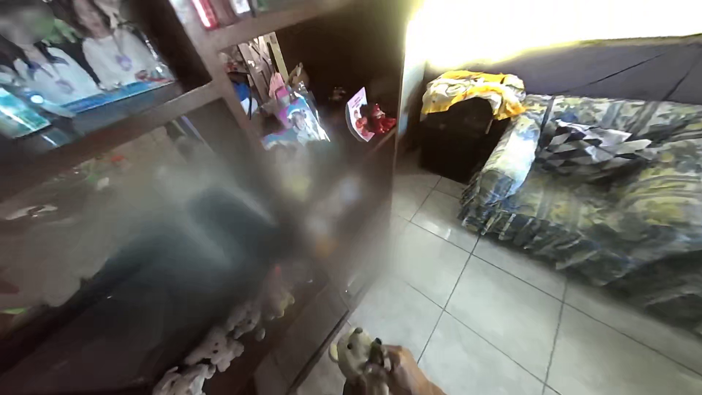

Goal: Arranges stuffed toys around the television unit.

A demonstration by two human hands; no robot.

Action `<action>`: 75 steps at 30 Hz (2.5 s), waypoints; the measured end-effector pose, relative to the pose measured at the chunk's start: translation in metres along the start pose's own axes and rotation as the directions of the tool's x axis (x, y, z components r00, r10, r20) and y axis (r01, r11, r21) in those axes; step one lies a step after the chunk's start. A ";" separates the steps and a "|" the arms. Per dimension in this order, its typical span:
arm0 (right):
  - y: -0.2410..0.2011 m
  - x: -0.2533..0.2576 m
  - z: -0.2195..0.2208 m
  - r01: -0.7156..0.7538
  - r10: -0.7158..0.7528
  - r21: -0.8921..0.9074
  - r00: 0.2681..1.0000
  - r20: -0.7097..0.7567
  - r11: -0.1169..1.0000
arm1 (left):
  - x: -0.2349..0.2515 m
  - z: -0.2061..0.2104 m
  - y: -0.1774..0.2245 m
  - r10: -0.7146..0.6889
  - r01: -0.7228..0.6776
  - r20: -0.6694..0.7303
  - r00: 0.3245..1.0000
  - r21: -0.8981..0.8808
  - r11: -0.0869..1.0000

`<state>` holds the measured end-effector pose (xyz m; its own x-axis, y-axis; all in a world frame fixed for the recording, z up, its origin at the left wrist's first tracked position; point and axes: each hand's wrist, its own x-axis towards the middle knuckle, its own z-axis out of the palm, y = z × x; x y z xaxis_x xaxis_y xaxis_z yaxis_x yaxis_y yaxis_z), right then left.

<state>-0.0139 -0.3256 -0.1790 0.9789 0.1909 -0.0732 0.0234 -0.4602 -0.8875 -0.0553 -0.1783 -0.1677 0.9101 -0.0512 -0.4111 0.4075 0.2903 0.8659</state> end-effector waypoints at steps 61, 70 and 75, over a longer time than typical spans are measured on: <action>0.005 0.001 -0.140 0.108 0.087 0.351 0.863 -0.498 0.930 | 0.069 0.131 0.089 0.079 -0.123 -0.230 0.970 -0.186 0.975; 0.067 -0.004 -0.057 0.465 -0.506 -0.203 0.817 -0.276 0.862 | 0.056 0.139 0.100 0.007 -0.074 -0.240 0.971 -0.270 0.960; 0.049 -0.004 -0.092 -0.098 0.216 0.567 0.966 -0.145 0.818 | 0.047 0.128 0.095 0.033 -0.085 -0.182 0.983 -0.285 0.955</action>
<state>0.0025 -0.4287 -0.1808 0.9796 -0.0406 -0.1969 -0.1922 0.0971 -0.9765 0.0358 -0.2758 -0.0684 0.8944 0.1331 -0.4270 0.2902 0.5536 0.7806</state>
